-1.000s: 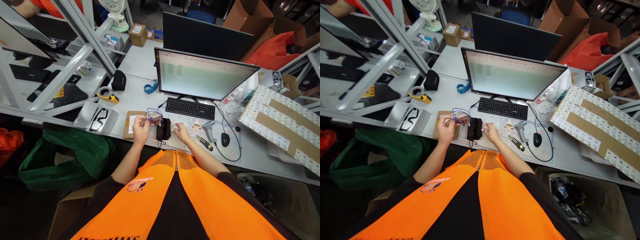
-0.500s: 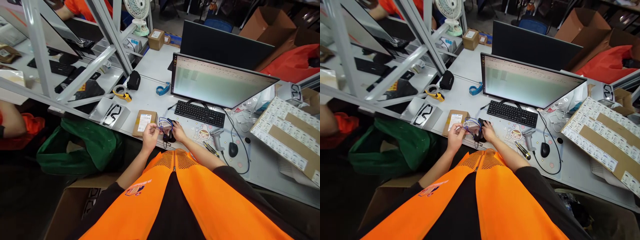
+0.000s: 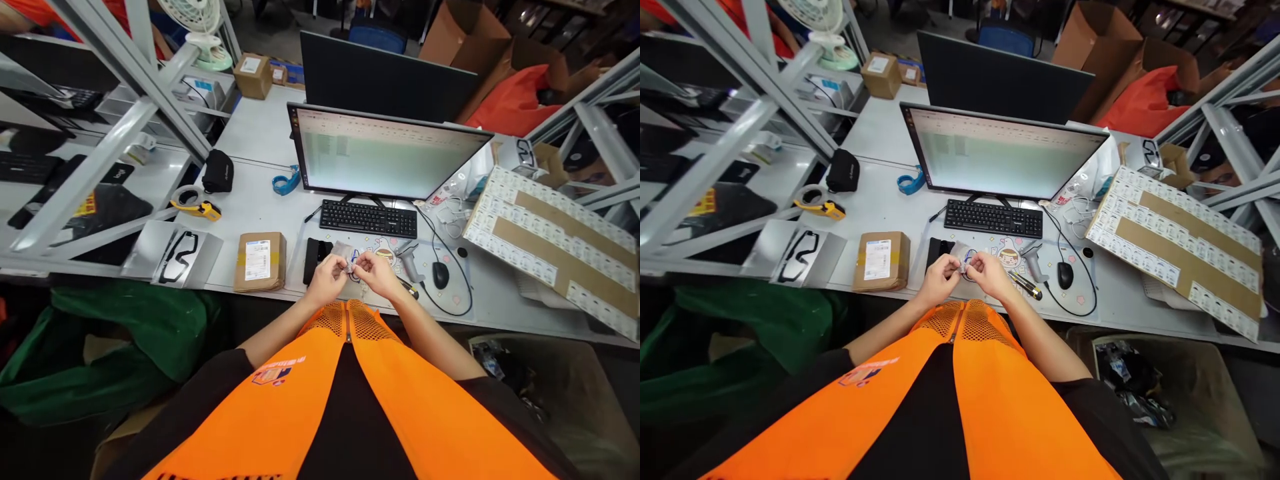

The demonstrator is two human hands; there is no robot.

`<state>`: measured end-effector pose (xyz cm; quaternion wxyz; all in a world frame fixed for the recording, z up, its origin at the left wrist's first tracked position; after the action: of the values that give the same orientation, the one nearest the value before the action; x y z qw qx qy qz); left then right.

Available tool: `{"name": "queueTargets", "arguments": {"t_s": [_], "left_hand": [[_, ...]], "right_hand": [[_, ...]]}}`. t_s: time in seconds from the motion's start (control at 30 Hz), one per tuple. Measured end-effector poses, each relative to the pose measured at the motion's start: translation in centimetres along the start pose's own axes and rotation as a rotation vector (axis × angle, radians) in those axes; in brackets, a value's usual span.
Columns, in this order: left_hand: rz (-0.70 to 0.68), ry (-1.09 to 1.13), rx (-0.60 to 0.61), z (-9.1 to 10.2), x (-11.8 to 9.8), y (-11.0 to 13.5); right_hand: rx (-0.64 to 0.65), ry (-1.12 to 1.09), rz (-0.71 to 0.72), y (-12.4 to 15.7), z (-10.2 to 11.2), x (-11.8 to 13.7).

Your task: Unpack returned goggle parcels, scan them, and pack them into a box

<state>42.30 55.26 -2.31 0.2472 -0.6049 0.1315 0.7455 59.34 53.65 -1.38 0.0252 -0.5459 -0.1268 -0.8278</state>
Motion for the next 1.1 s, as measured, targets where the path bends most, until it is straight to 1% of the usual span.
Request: {"name": "queueTargets", "arguments": {"t_s": [0.1, 0.17, 0.27, 0.37, 0.47, 0.53, 0.63, 0.77, 0.83, 0.9, 1.0, 1.03, 1.1], "left_hand": [[0.089, 0.016, 0.064, -1.1, 0.5, -0.6], [0.166, 0.02, 0.087, -1.4, 0.9, -1.0], [0.233, 0.059, 0.161, -1.5, 1.1, -1.6], [0.235, 0.001, 0.218, -1.3, 1.0, -1.9], [0.219, -0.148, 0.211, -1.1, 0.7, -1.9], [0.209, -0.189, 0.189, -1.0, 0.6, -1.8], [0.171, -0.089, 0.183, -1.0, 0.4, -1.5], [0.089, 0.049, 0.23, -1.2, 0.1, -1.1], [0.081, 0.089, 0.254, -1.4, 0.3, -1.0], [0.107, 0.118, 0.237, -1.7, 0.9, -1.1], [0.197, 0.231, 0.155, -1.7, 2.1, -1.5], [0.226, 0.306, 0.159, -1.8, 2.4, -1.6], [0.259, 0.443, 0.227, -2.0, 2.6, -1.8]], "right_hand": [[-0.092, 0.022, -0.041, 0.7, 0.0, -1.7], [-0.142, 0.004, -0.02, 1.3, 0.2, -2.3], [-0.16, -0.041, 0.04, 2.0, 0.7, -2.5], [-0.137, 0.012, 0.067, 2.4, 1.1, -2.4], [-0.168, 0.123, 0.056, 2.6, 0.9, -2.3], [-0.216, 0.147, 0.022, 2.6, 0.6, -2.5], [-0.237, 0.084, -0.012, 2.5, 0.1, -2.9], [-0.128, -0.023, -0.02, 2.1, 0.1, -3.4], [-0.07, -0.036, -0.033, 1.8, 0.2, -3.5], [-0.062, -0.036, -0.023, 1.6, 0.1, -3.3], [-0.107, -0.101, 0.037, 1.6, -0.2, -2.7], [-0.103, -0.15, 0.06, 1.7, -0.3, -2.5], [-0.054, -0.245, 0.092, 1.8, -0.7, -2.1]]}}
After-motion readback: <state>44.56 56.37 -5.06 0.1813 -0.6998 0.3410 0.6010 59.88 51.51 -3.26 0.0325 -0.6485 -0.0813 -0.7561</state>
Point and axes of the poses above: each hand's wrist, its own y-axis away from the middle knuckle, its own z-axis out of the back of the hand, x = y × z, the point moved 4 cm from there along -y, towards the middle knuckle, and after that the axes turned 11 degrees about x, right-handed, at the moved point
